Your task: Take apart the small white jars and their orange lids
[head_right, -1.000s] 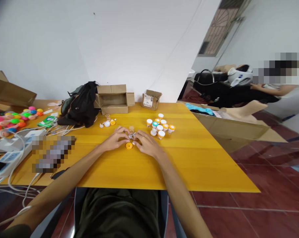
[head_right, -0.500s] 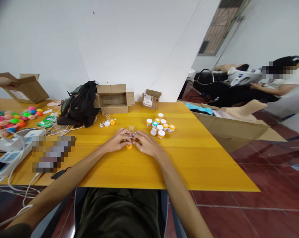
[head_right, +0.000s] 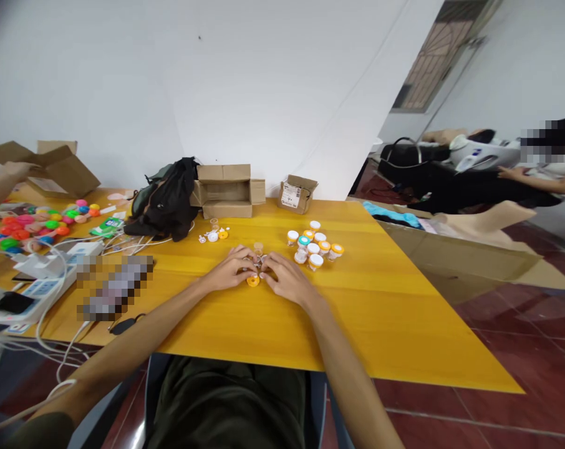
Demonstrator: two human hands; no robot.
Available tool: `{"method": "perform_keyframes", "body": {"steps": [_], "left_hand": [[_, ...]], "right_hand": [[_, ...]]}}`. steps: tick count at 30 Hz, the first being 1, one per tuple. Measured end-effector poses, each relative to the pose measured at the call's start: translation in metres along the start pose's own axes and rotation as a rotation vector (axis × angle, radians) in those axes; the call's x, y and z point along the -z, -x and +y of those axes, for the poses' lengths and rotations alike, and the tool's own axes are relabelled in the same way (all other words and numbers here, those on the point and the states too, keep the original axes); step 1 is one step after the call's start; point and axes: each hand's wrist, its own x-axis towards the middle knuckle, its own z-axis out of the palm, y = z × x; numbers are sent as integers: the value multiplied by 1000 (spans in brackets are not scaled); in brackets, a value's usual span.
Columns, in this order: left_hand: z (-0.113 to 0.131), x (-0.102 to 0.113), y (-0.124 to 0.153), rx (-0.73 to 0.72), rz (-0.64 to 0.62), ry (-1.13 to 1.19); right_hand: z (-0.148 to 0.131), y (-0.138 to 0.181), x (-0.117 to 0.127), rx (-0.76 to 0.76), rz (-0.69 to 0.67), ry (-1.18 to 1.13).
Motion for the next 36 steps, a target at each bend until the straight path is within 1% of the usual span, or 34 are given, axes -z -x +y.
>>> {"method": "perform_keyframes", "body": {"steps": [11,17,22,36], "left_hand": [[1,1,-1,-18,9,-12],[0,3,0,-54,16,-16],[-2,2,0,-69,25,-31],[0,3,0,-62,16,-14]], "right_hand": [[-3,1,2,-26,-5,20],[-5,0,3,-37,-15,33],[-4,-1,3,-23,-10,26],[-5,-1,2,-37,-2,35]]}}
